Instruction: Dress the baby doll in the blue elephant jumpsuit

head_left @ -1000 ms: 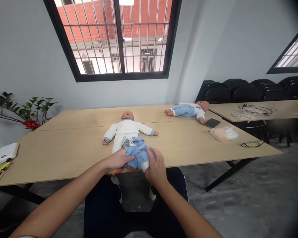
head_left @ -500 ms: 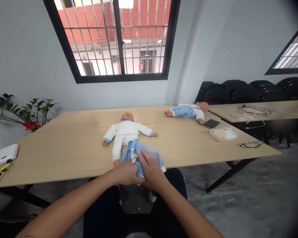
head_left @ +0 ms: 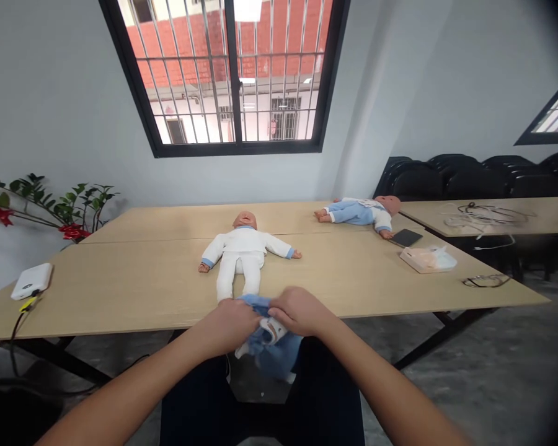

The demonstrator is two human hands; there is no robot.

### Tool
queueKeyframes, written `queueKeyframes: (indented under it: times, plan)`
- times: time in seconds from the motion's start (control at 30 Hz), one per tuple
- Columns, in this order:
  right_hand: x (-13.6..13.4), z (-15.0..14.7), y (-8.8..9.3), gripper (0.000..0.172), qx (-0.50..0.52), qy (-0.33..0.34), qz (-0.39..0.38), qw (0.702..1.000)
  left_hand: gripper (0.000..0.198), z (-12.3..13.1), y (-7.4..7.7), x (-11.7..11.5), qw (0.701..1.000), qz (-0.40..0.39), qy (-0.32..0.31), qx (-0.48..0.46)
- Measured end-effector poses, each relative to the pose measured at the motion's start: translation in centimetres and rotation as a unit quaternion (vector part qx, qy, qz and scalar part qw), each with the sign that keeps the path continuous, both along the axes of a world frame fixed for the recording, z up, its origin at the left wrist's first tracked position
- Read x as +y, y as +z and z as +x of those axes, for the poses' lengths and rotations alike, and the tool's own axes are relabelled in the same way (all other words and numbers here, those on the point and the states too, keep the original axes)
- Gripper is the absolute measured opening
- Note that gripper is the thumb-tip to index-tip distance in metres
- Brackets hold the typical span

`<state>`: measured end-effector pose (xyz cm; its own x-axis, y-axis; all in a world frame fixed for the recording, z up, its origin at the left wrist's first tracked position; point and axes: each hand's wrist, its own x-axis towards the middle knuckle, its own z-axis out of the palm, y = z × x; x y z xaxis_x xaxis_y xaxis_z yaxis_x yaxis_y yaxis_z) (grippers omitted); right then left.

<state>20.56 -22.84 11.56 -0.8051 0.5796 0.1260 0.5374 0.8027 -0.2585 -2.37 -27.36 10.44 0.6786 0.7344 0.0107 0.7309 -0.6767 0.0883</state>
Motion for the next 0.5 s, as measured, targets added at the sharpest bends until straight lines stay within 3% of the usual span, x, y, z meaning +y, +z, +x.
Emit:
queueKeyframes:
  times: [0.1, 0.13, 0.2, 0.3, 0.37, 0.5]
  plan:
    - [-0.7, 1.1, -0.3, 0.063, 0.057, -0.027, -0.159, 0.985, 0.081, -3.2, -1.9, -1.7, 0.981, 0.011, 0.071, -0.179]
    - [-0.9, 1.0, -0.2, 0.065, 0.076, -0.031, -0.227, 0.97, 0.086, -4.0, -2.6, -2.4, 0.969, 0.017, 0.094, -0.228]
    - [-1.0, -0.2, 0.2, 0.064, 0.121, -0.037, -0.309, 0.943, 0.078, -5.2, -3.7, -4.2, 0.953, 0.023, 0.108, -0.281]
    - [-0.2, -4.4, 0.5, 0.047, 0.182, -0.083, -0.264, 0.943, 0.048, -5.6, -4.6, -6.9, 0.96, 0.008, 0.057, -0.275]
    - [0.6, -8.1, 0.3, 0.041, 0.165, -0.146, -0.23, 0.948, 0.043, -5.6, -4.7, -8.2, 0.97, -0.01, 0.005, -0.244]
    - [1.9, -14.4, -1.3, 0.086, 0.008, -0.217, -0.198, 0.956, 0.057, -6.6, -4.4, -9.1, 0.982, -0.004, -0.027, -0.188]
